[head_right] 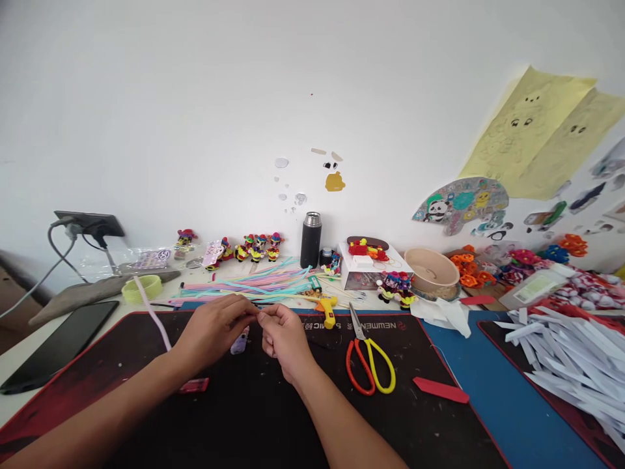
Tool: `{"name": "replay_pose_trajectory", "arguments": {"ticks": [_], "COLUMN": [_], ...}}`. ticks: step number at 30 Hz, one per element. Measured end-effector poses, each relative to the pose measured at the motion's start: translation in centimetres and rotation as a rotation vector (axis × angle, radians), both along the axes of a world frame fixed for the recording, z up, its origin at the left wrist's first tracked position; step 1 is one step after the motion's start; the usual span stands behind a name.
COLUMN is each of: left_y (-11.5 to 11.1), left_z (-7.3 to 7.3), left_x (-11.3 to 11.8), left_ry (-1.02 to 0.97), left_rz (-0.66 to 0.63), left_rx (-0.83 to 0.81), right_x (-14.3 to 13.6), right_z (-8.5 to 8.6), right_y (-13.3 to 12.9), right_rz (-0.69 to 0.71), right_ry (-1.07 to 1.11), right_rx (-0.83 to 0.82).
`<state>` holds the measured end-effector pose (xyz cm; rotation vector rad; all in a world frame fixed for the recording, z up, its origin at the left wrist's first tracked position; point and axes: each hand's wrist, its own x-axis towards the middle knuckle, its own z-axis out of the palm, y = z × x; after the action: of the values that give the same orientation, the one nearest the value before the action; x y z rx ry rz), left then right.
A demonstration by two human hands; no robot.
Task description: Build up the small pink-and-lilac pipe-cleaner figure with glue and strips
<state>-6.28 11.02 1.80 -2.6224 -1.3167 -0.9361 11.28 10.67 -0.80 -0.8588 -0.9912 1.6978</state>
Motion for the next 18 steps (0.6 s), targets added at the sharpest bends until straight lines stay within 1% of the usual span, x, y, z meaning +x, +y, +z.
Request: {"name": "replay_pose_trajectory", "arguments": {"ticks": [4,12,18], "left_y": [0.08,-0.17,-0.23], "left_z": [-0.04,0.33,0.39], "left_x": [-0.11,-0.24,-0.28], "left_ry": [-0.038,0.027,0.014], "left_rz": [-0.001,-0.008,-0.03], "left_rx": [-0.042,0.039,0.014], "right_x": [0.06,0.08,0.02], "right_z": [-0.03,0.08,0.17], "right_y": [0.05,-0.09,-0.09], "right_rz": [0.007,0.019,0.027], "right_ry": [-0.009,0.007,0.002], "right_rx": [0.003,-0.005,-0.006]}}
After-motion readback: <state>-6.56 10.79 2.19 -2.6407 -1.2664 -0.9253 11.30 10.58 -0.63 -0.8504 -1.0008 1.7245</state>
